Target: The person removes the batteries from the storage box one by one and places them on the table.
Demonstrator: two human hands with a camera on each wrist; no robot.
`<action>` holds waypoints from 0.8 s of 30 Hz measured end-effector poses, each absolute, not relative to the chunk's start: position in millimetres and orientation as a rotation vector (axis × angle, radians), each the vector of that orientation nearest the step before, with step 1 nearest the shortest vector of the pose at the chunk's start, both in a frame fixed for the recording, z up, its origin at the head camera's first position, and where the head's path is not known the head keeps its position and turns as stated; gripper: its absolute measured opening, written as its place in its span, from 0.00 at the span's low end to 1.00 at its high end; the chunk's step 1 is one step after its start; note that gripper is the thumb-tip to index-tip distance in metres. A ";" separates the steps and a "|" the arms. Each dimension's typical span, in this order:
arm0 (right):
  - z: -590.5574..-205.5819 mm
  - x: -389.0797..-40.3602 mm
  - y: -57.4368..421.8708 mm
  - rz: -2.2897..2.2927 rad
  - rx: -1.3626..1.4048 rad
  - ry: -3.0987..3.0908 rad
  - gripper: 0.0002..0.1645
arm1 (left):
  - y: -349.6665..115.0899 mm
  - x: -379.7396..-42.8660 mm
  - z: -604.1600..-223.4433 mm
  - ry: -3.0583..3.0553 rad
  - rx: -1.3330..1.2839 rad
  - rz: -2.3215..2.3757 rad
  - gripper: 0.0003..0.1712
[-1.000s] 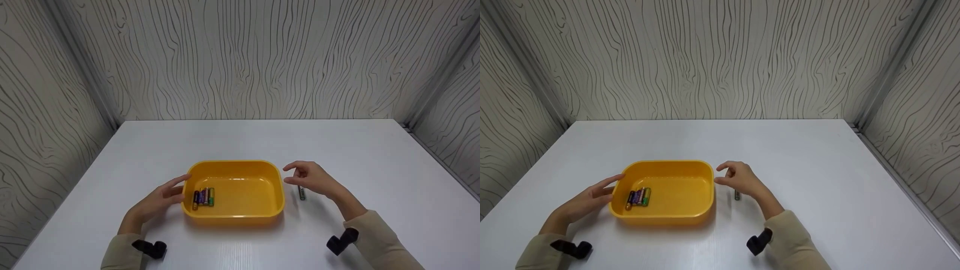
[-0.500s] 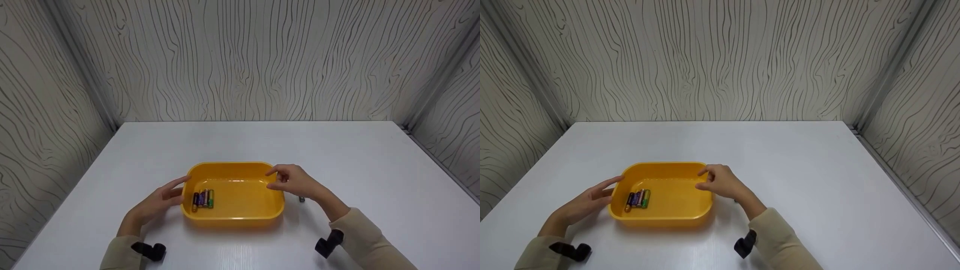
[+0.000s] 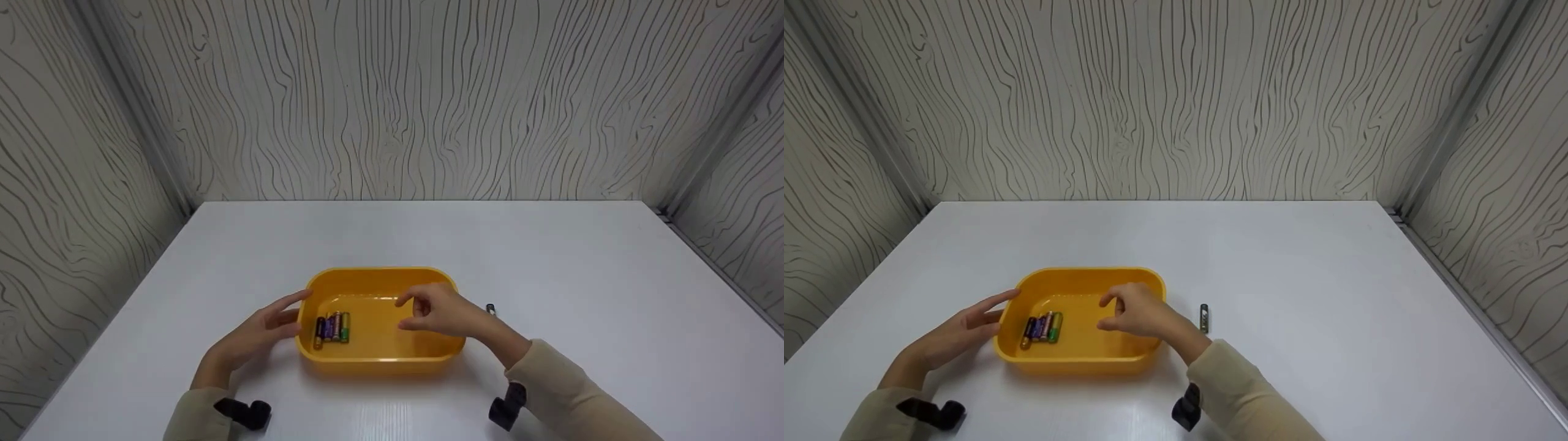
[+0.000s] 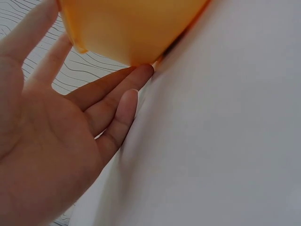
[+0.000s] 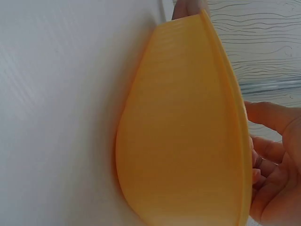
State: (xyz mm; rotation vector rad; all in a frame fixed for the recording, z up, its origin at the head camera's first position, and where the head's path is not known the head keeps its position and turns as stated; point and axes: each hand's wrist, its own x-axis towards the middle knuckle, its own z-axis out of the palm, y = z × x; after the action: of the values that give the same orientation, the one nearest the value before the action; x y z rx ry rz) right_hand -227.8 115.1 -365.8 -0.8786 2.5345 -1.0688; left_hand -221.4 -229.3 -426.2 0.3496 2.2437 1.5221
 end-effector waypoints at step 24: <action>-383.5 -231.0 49.2 -1.043 -0.794 2.502 0.22 | -228.2 -221.0 -425.8 2.213 0.341 1.538 0.36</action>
State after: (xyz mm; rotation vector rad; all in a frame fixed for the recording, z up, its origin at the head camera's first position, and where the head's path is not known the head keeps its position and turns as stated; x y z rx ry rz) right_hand -231.0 49.2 -383.5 -0.7939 2.5015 -1.0430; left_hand -221.0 -228.2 -425.8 0.3410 2.2134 1.5385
